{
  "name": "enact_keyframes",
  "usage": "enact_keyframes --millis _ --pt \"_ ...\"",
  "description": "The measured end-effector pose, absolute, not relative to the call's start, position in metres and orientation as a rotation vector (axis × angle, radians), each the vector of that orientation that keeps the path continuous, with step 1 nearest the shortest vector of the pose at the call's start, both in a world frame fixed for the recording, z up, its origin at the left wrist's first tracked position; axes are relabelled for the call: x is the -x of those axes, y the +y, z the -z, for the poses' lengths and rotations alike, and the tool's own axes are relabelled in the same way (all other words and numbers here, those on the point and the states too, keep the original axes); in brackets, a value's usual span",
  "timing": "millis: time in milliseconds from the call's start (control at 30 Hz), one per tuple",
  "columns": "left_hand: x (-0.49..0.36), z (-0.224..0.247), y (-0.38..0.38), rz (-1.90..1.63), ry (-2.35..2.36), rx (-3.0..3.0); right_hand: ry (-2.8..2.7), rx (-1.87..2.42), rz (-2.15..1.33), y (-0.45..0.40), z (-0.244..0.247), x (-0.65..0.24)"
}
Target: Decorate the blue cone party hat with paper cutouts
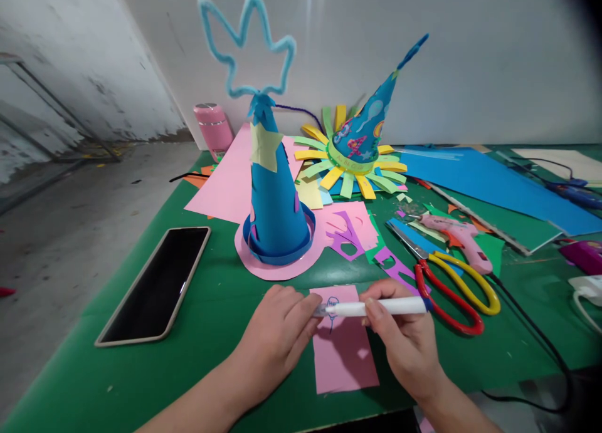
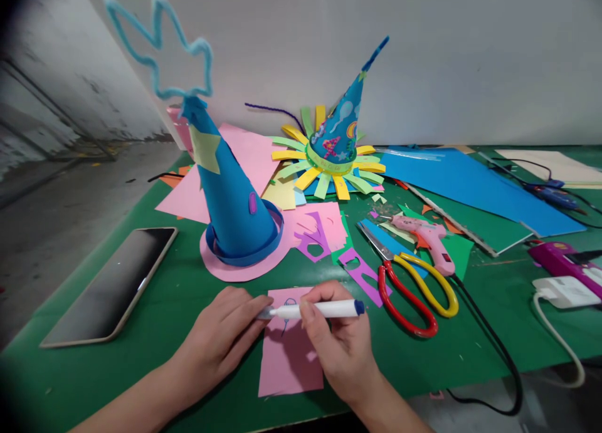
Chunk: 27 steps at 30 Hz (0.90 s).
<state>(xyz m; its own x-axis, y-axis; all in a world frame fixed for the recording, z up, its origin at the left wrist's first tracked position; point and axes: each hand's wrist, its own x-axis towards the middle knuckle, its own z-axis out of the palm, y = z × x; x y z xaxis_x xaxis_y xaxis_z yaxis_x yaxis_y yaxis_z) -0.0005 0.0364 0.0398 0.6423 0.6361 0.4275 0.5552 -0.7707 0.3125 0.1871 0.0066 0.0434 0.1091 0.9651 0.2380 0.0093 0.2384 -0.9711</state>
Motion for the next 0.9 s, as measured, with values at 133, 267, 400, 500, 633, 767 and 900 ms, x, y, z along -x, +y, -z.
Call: enact_keyframes --millis 133,267,400,500,633,767,900 --pt "-0.001 -0.04 0.037 -0.812 1.002 -2.714 -1.211 1.114 -0.958 0.006 -0.043 -0.187" --pt "-0.002 -0.042 0.037 -0.84 0.985 -2.721 -1.211 1.124 -1.011 0.005 -0.043 -0.186" --pt "-0.002 -0.043 0.035 -0.831 0.954 -2.682 -1.172 1.111 -1.138 0.005 -0.042 -0.185" --pt "-0.002 -0.045 0.033 -0.765 0.928 -2.595 -1.092 1.098 -1.203 0.005 -0.04 -0.186" --pt "-0.002 -0.05 0.031 -0.716 0.915 -2.48 -1.076 1.09 -1.212 0.006 -0.037 -0.187" --pt "-0.002 -0.054 0.031 -0.69 0.904 -2.331 -1.136 1.077 -1.198 0.005 -0.035 -0.187" --pt "-0.001 -0.058 0.03 -0.643 0.883 -2.14 -1.176 1.061 -1.22 0.005 -0.035 -0.188"
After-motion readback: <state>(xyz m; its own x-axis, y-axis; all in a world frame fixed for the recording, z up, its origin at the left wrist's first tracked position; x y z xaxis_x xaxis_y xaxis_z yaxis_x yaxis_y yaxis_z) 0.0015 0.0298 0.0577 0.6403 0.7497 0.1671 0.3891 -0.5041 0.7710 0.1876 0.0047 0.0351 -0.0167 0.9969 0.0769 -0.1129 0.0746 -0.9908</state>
